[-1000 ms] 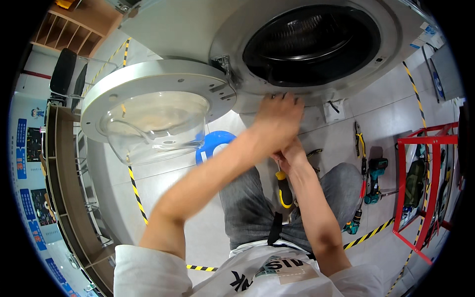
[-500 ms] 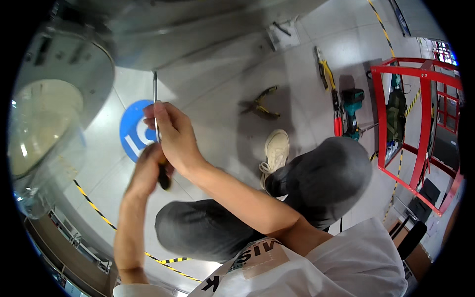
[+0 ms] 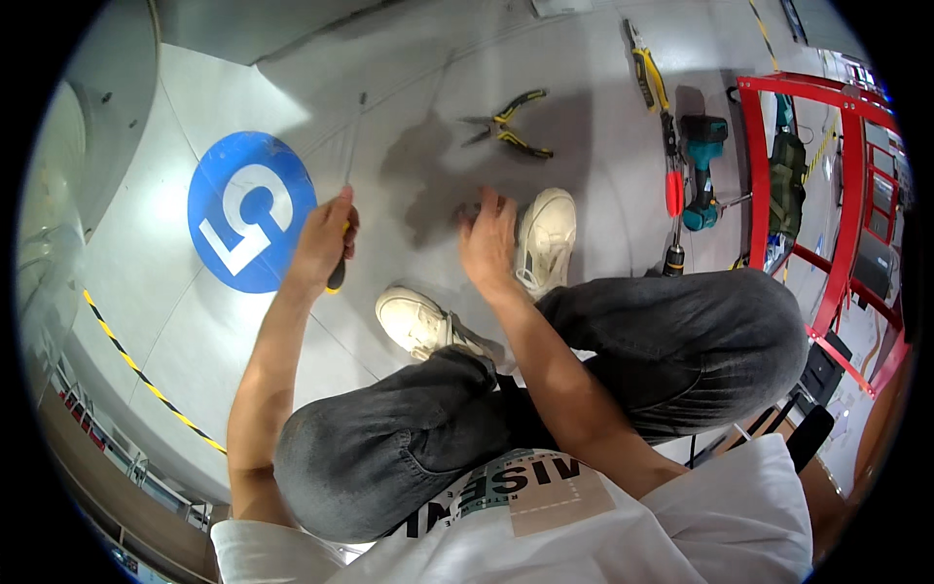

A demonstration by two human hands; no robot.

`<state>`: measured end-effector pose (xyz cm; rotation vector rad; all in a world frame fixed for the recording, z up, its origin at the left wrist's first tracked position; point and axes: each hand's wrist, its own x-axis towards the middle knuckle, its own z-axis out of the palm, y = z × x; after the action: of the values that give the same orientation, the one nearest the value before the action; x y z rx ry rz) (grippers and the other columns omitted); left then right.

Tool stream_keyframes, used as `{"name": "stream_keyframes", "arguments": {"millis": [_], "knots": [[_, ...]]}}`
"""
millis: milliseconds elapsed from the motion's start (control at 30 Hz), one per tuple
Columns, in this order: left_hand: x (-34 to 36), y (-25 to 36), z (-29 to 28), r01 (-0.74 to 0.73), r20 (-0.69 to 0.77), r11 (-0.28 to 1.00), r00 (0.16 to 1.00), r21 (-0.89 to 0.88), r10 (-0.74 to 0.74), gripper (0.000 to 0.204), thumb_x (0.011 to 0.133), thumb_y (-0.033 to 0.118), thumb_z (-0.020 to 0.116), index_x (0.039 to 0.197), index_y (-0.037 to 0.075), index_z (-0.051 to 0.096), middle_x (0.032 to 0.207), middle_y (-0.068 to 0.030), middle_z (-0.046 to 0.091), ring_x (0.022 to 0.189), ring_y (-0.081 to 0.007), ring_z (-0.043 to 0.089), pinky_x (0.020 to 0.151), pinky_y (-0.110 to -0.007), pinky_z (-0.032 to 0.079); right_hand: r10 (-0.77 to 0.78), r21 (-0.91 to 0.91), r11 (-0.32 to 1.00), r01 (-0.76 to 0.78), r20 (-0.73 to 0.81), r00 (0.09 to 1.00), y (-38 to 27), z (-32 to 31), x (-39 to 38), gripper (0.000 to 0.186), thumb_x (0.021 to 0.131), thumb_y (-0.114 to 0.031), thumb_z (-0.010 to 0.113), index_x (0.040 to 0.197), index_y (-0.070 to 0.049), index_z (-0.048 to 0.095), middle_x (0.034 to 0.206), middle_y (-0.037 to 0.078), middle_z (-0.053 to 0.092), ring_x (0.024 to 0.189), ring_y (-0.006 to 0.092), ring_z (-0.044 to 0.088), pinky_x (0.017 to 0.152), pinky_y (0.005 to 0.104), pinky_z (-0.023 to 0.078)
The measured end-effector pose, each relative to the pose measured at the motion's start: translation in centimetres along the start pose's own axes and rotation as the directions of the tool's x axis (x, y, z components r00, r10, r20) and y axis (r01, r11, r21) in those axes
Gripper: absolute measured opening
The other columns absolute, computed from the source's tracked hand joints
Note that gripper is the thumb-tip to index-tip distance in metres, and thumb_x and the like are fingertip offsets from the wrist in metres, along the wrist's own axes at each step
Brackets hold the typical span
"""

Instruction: The person unscrews the door hinge of a washing machine using a screwdriver and then removes the rubber seal from the door opening by hand.

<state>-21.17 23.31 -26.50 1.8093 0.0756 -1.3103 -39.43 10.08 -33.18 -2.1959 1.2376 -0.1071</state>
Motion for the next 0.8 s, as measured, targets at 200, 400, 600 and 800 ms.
{"name": "stream_keyframes", "arguments": {"millis": [200,400,600,800], "knots": [[1.6,-0.6,1.8,-0.111,0.074,0.973,0.992,0.204,0.098,0.053,0.095,0.05,0.038,0.072,0.004,0.051,0.054,-0.0047,0.048,0.048,-0.0144,0.049,0.05,-0.031,0.04,-0.007,-0.179,0.983,0.034,0.151,0.988,5.0,1.9,0.8,0.021,0.084,-0.006,0.054,0.105,-0.002,0.055,0.113,0.022,0.053,0.099,0.0384,0.055,0.082,0.045,0.046],[-1.8,4.1,0.8,-0.198,0.042,0.98,0.979,-0.036,0.199,0.049,0.097,0.047,0.039,0.073,0.005,0.048,0.06,-0.0023,0.045,0.053,-0.0105,0.043,0.052,-0.025,0.039,0.054,0.688,0.687,-0.234,0.273,0.961,-4.6,-0.1,4.8,0.012,0.088,-0.005,0.055,0.095,0.004,0.058,0.081,0.011,0.061,0.069,0.0229,0.06,0.065,0.0338,0.05],[-7.6,8.1,-1.3,-0.282,-0.008,0.949,0.959,-0.142,0.284,0.05,0.098,0.046,0.034,0.073,0.005,0.047,0.06,-0.0028,0.044,0.055,-0.0114,0.046,0.054,-0.026,0.04,-0.255,0.95,-0.066,-0.305,0.279,0.926,-19.0,-6.9,12.0,0.02,0.089,-0.011,0.059,0.101,0.004,0.06,0.085,0.008,0.062,0.078,0.0166,0.062,0.074,0.0303,0.051],[-11.8,10.4,-1.4,-0.274,-0.008,0.96,0.962,-0.05,0.274,0.051,0.098,0.047,0.033,0.074,0.003,0.048,0.06,-0.004,0.047,0.055,-0.0118,0.046,0.053,-0.025,0.04,-0.513,0.936,-0.076,-0.343,0.258,0.819,-25.1,-11.4,13.4,0.023,0.089,-0.016,0.06,0.101,0.004,0.06,0.091,0.012,0.065,0.084,0.0203,0.064,0.077,0.0303,0.051]]}}
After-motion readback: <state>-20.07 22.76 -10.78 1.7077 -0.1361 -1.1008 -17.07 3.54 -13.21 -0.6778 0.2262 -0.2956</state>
